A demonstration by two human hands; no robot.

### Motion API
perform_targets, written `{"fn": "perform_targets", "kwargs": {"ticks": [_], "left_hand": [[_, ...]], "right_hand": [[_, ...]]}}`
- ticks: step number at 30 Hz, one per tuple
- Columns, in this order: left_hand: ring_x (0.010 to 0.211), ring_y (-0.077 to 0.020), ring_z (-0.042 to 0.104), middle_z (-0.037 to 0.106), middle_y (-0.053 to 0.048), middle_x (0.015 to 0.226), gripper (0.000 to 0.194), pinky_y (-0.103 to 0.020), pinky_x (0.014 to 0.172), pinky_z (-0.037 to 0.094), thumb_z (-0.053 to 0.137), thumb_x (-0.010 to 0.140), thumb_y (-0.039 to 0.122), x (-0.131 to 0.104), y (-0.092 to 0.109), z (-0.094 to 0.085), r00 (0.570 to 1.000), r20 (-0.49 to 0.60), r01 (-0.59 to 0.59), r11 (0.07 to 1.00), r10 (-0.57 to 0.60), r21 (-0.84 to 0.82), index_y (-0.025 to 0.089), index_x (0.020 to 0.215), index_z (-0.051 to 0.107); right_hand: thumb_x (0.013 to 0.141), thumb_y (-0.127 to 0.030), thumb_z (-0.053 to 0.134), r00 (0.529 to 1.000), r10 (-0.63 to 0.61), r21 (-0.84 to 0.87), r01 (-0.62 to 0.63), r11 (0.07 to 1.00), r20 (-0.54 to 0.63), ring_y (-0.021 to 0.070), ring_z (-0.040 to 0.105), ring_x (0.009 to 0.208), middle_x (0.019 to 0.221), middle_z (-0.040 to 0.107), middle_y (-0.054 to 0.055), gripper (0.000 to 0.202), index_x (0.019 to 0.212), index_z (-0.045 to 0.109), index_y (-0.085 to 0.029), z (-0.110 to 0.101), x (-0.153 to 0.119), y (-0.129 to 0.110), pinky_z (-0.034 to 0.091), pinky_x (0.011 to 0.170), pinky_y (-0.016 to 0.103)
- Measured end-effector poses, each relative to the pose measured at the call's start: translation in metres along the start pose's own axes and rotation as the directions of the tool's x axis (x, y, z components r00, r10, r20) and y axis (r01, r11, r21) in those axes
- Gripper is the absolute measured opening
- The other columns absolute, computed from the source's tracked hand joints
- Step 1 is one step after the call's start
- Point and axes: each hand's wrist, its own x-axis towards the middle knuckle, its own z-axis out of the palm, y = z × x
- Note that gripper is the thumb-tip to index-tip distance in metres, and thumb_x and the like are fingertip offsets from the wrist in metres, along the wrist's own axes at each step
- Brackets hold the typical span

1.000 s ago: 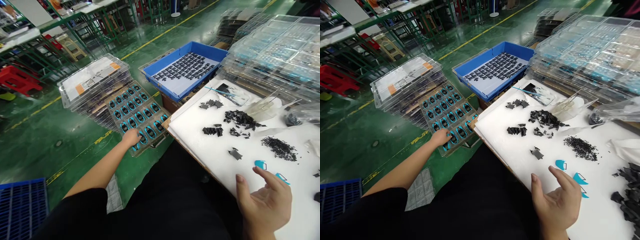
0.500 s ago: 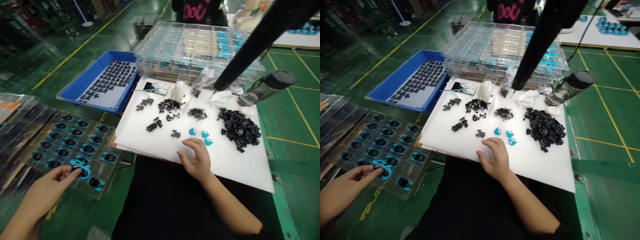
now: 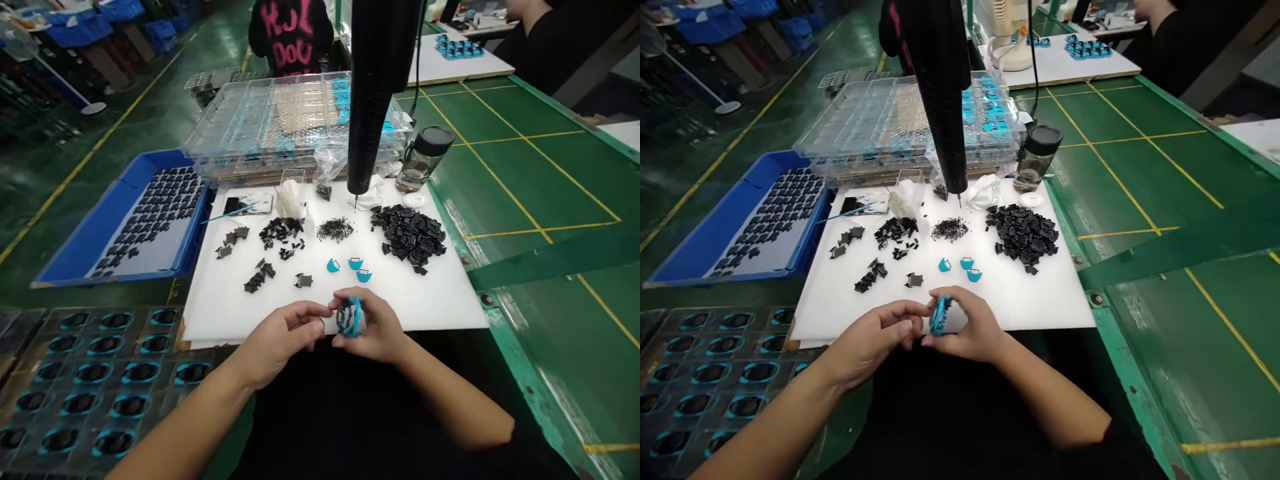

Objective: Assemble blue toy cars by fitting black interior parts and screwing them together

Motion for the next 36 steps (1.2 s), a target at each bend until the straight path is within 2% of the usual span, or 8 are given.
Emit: {"fn": "perform_targets", "kwargs": {"ticks": [2,4,7,10,18,26,30,36], "left_hand": [[0.08,-0.0191,0.061,0.066,-0.007,0.092,0.039,-0.035,0.075,0.051,0.062,0.088,0.046,0.007,-0.004,-0.015,0.969,-0.193,-0.073,0.92,0.157,0.385,0.017,0.114,0.065],[0.096,-0.025,0.062,0.068,-0.011,0.108,0.034,-0.042,0.087,0.051,0.058,0.091,0.038,0.019,-0.011,-0.03,0.87,-0.238,-0.112,0.643,0.432,0.757,0.017,0.118,0.064],[0.113,-0.0281,0.06,0.064,-0.011,0.129,0.032,-0.046,0.097,0.049,0.052,0.095,0.024,0.042,-0.023,-0.046,0.792,0.049,-0.211,0.196,0.609,0.958,0.019,0.125,0.061],[0.102,-0.0273,0.064,0.069,-0.009,0.12,0.027,-0.044,0.087,0.053,0.052,0.095,0.019,0.058,-0.029,-0.05,0.749,0.206,-0.253,-0.014,0.629,0.967,0.019,0.118,0.065],[0.084,-0.0167,0.066,0.07,-0.007,0.092,0.014,-0.027,0.075,0.053,0.058,0.094,0.022,0.044,-0.03,-0.051,0.611,0.099,-0.356,0.16,0.785,0.921,0.015,0.102,0.067],[0.082,-0.0154,0.068,0.07,-0.001,0.089,0.017,-0.03,0.081,0.055,0.055,0.096,0.029,0.01,-0.032,-0.05,0.75,-0.386,-0.202,0.742,0.537,0.64,0.021,0.104,0.067],[0.094,-0.0169,0.067,0.067,-0.006,0.108,0.016,-0.031,0.083,0.055,0.06,0.092,0.018,-0.009,-0.018,-0.044,0.703,-0.242,-0.296,0.585,0.669,0.755,0.022,0.104,0.07],[0.101,-0.0231,0.064,0.07,-0.012,0.109,0.036,-0.038,0.089,0.054,0.065,0.083,0.005,-0.013,-0.009,-0.019,0.535,0.263,-0.471,0.026,0.803,0.881,0.012,0.118,0.063]], "right_hand": [[0.072,-0.035,0.085,0.966,0.241,0.255,-0.211,0.944,-0.094,0.0211,0.071,0.081,0.088,0.069,0.002,0.047,0.108,0.057,-0.024,-0.005,-0.006,0.0,0.057,0.079,0.037],[0.073,-0.038,0.084,0.894,0.437,0.466,-0.347,0.814,-0.098,0.018,0.07,0.07,0.081,0.065,-0.001,0.04,0.096,0.054,-0.023,-0.006,-0.007,-0.002,0.058,0.069,0.034],[0.073,-0.036,0.084,0.794,0.606,0.602,-0.459,0.653,-0.052,0.0136,0.068,0.059,0.09,0.066,0.0,0.04,0.094,0.053,-0.021,-0.004,-0.003,-0.007,0.056,0.056,0.028],[0.074,-0.036,0.083,0.756,0.655,0.65,-0.492,0.579,-0.011,0.0139,0.069,0.062,0.097,0.069,0.003,0.042,0.099,0.054,-0.021,-0.003,0.001,-0.012,0.057,0.055,0.028],[0.09,-0.047,0.064,0.654,0.755,0.731,-0.497,0.467,-0.037,0.0157,0.07,0.063,0.083,0.07,0.004,0.029,0.092,0.059,-0.018,0.007,0.005,-0.013,0.061,0.061,0.03],[0.101,-0.054,0.035,0.578,0.804,0.829,-0.513,0.223,0.141,0.0185,0.072,0.076,0.097,0.072,0.013,0.052,0.104,0.066,-0.012,0.033,0.024,-0.013,0.061,0.066,0.03],[0.101,-0.051,0.04,0.574,0.8,0.855,-0.491,0.165,0.176,0.0197,0.073,0.083,0.1,0.073,0.01,0.043,0.118,0.061,-0.018,0.042,0.024,-0.009,0.061,0.072,0.033],[0.101,-0.047,0.044,0.586,0.787,0.865,-0.48,0.147,0.191,0.0163,0.071,0.077,0.095,0.074,0.006,0.036,0.122,0.059,-0.022,0.047,0.018,0.0,0.059,0.072,0.031]]}}
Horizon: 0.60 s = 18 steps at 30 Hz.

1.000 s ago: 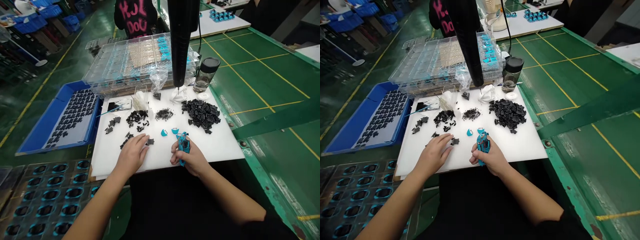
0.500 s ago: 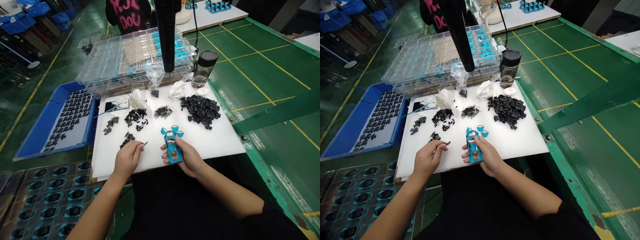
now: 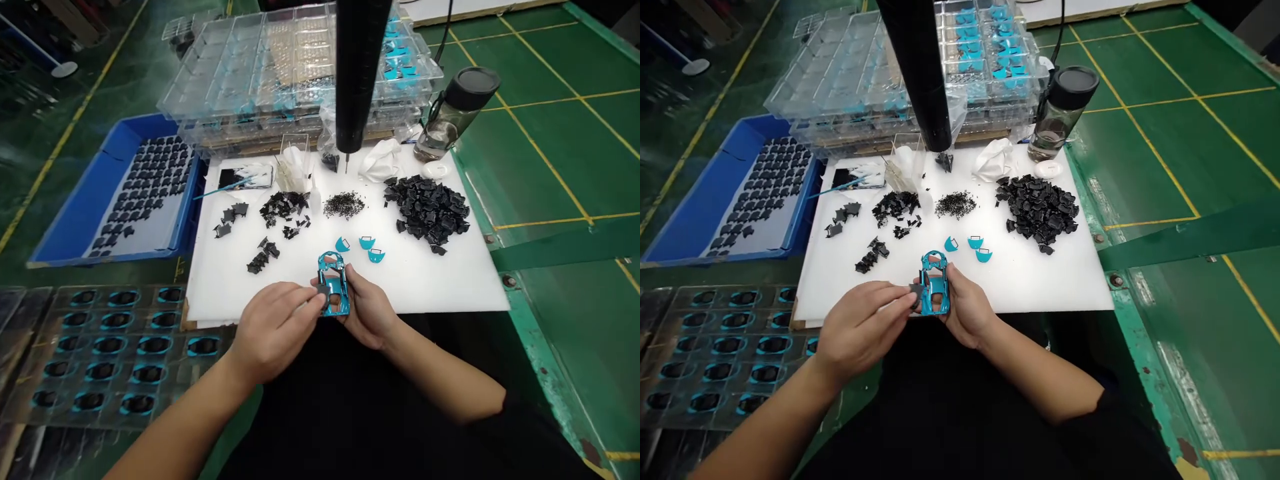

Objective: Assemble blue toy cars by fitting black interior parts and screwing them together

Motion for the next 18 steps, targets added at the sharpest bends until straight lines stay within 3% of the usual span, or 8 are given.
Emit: {"fn": "perform_targets", "kwargs": {"ticks": [3,8,12,18], "left_hand": [[0.101,-0.0263,0.062,0.072,-0.014,0.11,0.033,-0.04,0.083,0.052,0.064,0.085,0.009,0.006,0.009,0.013,0.996,0.039,-0.081,0.991,0.077,0.104,0.007,0.117,0.062],[0.087,-0.0231,0.061,0.073,-0.01,0.101,0.019,-0.037,0.065,0.043,0.054,0.091,0.013,0.018,0.019,0.023,0.994,0.106,0.004,0.96,-0.035,0.278,0.01,0.106,0.065],[0.072,-0.0212,0.054,0.069,-0.008,0.084,0.016,-0.037,0.058,0.035,0.049,0.092,0.012,0.026,0.022,0.024,0.982,0.164,0.043,0.95,-0.097,0.309,0.014,0.094,0.065],[0.073,-0.0222,0.052,0.064,-0.007,0.08,0.015,-0.037,0.06,0.032,0.05,0.092,0.014,0.027,0.023,0.025,0.961,0.246,0.056,0.961,-0.125,0.27,0.015,0.086,0.064]], "right_hand": [[0.099,-0.049,0.048,1.0,-0.005,-0.022,0.005,1.0,-0.005,0.0173,0.07,0.084,0.097,0.074,0.005,0.038,0.124,0.059,-0.023,-0.003,0.001,0.002,0.057,0.076,0.03],[0.089,-0.053,0.061,0.997,-0.076,-0.098,0.077,0.992,0.008,0.0223,0.068,0.103,0.105,0.074,0.005,0.043,0.122,0.062,-0.024,-0.001,0.001,0.003,0.056,0.088,0.036],[0.089,-0.053,0.062,0.989,-0.144,-0.18,0.138,0.974,-0.019,0.0213,0.064,0.113,0.112,0.072,0.003,0.042,0.12,0.065,-0.025,0.0,0.001,0.005,0.053,0.096,0.035],[0.092,-0.053,0.058,0.983,-0.182,-0.215,0.173,0.961,-0.023,0.0193,0.061,0.117,0.119,0.07,0.002,0.041,0.122,0.066,-0.026,-0.006,0.003,0.009,0.046,0.107,0.035]]}}
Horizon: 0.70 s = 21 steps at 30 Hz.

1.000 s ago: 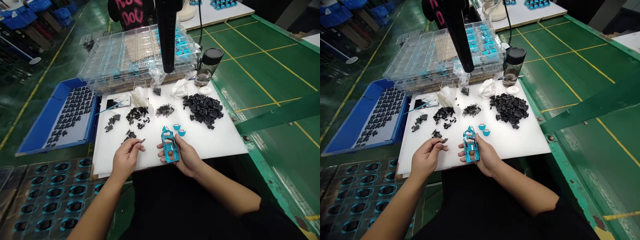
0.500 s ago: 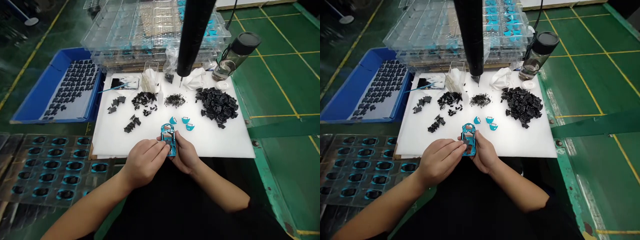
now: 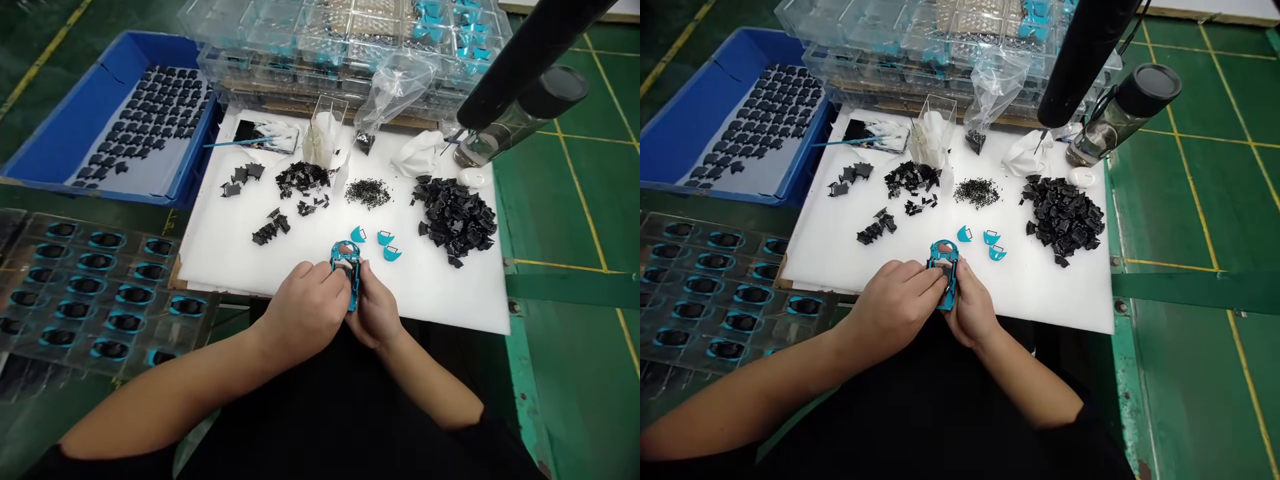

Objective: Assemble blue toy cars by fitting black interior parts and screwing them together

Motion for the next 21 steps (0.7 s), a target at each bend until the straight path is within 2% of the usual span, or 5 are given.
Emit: {"fn": "perform_targets", "kwargs": {"ticks": [8,15,21], "left_hand": [[0.072,-0.0218,0.051,0.065,-0.007,0.078,0.016,-0.037,0.061,0.03,0.05,0.09,0.014,-0.0017,0.0018,0.0003,0.999,-0.009,0.032,0.999,-0.032,-0.024,0.015,0.087,0.065],[0.075,-0.0221,0.051,0.065,-0.008,0.081,0.02,-0.038,0.064,0.031,0.046,0.091,0.013,-0.0041,0.0014,-0.0012,0.999,0.037,0.004,1.0,-0.003,-0.029,0.015,0.091,0.066],[0.069,-0.0216,0.05,0.062,-0.008,0.077,0.02,-0.038,0.061,0.029,0.044,0.088,0.009,-0.0015,0.0062,-0.0004,0.999,0.029,0.037,0.999,-0.037,-0.002,0.014,0.088,0.064]], "right_hand": [[0.094,-0.054,0.054,0.999,-0.032,-0.086,0.032,0.996,-0.003,0.0192,0.062,0.113,0.117,0.069,0.004,0.045,0.128,0.062,-0.026,-0.0011,-0.0003,0.0013,0.048,0.105,0.034],[0.094,-0.056,0.052,0.999,-0.036,-0.145,0.036,0.989,0.001,0.0212,0.061,0.115,0.12,0.067,0.005,0.048,0.13,0.06,-0.026,-0.0013,-0.0008,0.0009,0.05,0.103,0.037],[0.093,-0.06,0.05,0.999,-0.033,-0.2,0.032,0.979,-0.001,0.0227,0.06,0.119,0.126,0.066,0.004,0.05,0.132,0.059,-0.028,-0.0032,-0.0011,0.0017,0.052,0.1,0.038]]}}
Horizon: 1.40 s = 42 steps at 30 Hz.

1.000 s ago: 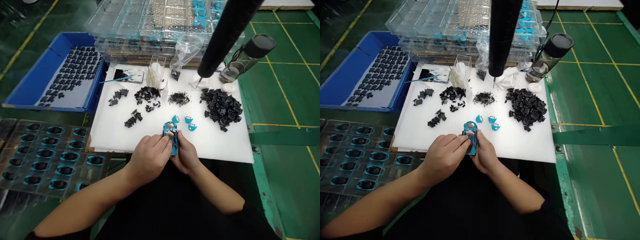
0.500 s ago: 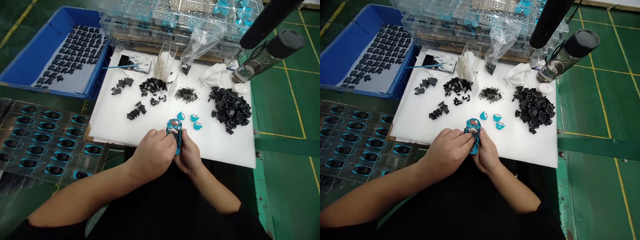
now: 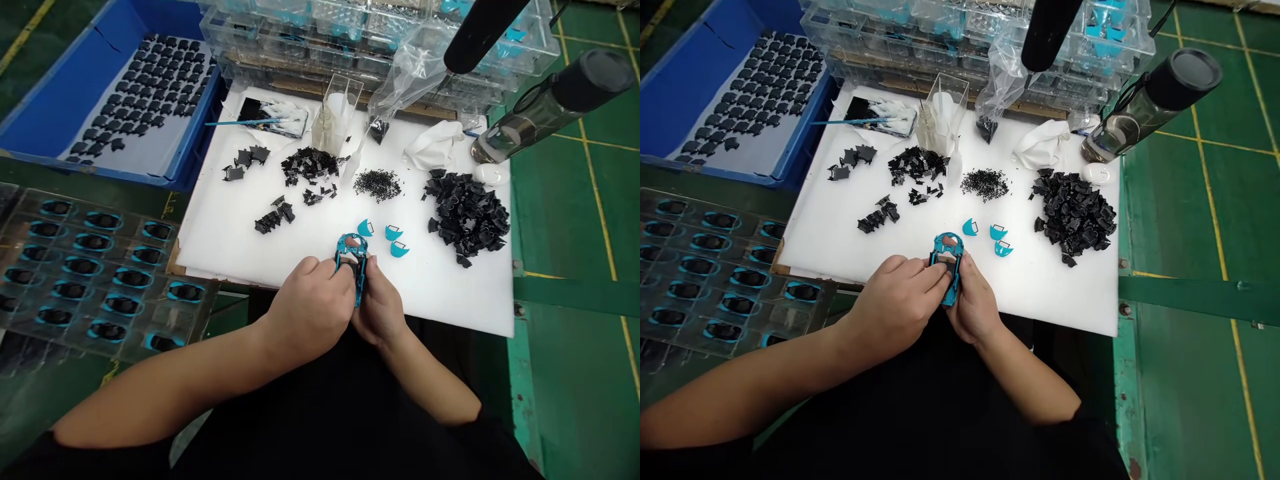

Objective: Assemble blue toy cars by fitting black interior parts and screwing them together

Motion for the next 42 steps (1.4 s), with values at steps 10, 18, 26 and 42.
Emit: {"fn": "perform_targets", "kwargs": {"ticks": [10,18,26,42], "left_hand": [[0.069,-0.0221,0.057,0.065,-0.009,0.085,0.02,-0.038,0.061,0.033,0.046,0.087,0.01,-0.004,-0.007,0.003,0.991,0.075,-0.103,0.992,0.108,-0.073,0.013,0.086,0.065],[0.082,-0.0269,0.062,0.061,-0.024,0.13,0.042,-0.041,0.066,0.039,0.048,0.092,0.021,-0.016,0.003,0.002,0.983,0.135,-0.138,0.986,0.125,0.09,-0.001,0.126,0.059],[0.082,-0.0263,0.066,0.066,-0.024,0.126,0.041,-0.039,0.065,0.044,0.052,0.09,0.016,-0.018,0.006,0.003,0.988,0.1,-0.133,0.977,0.117,0.165,-0.004,0.126,0.06],[0.09,-0.0241,0.071,0.073,-0.016,0.116,0.035,-0.037,0.07,0.051,0.069,0.087,0.022,-0.02,-0.012,-0.009,0.979,-0.195,-0.092,0.989,0.068,-0.119,0.006,0.117,0.063]], "right_hand": [[0.095,-0.056,0.05,0.996,0.058,0.114,-0.064,0.991,0.06,0.0238,0.065,0.112,0.114,0.071,0.006,0.048,0.133,0.055,-0.027,-0.003,-0.001,0.001,0.052,0.098,0.041],[0.094,-0.057,0.052,0.99,0.134,0.17,-0.138,0.976,0.034,0.0208,0.071,0.091,0.106,0.074,0.004,0.047,0.129,0.059,-0.027,0.0,-0.003,-0.004,0.057,0.081,0.036],[0.096,-0.053,0.051,0.988,0.121,0.224,-0.139,0.965,0.096,0.0219,0.072,0.099,0.115,0.074,0.005,0.041,0.126,0.06,-0.026,0.004,-0.003,-0.004,0.052,0.099,0.043],[0.085,-0.031,0.072,0.988,0.042,0.2,-0.072,0.977,0.147,0.0121,0.063,0.083,0.094,0.068,0.0,0.028,0.111,0.066,-0.023,-0.005,-0.015,-0.007,0.051,0.083,0.024]]}}
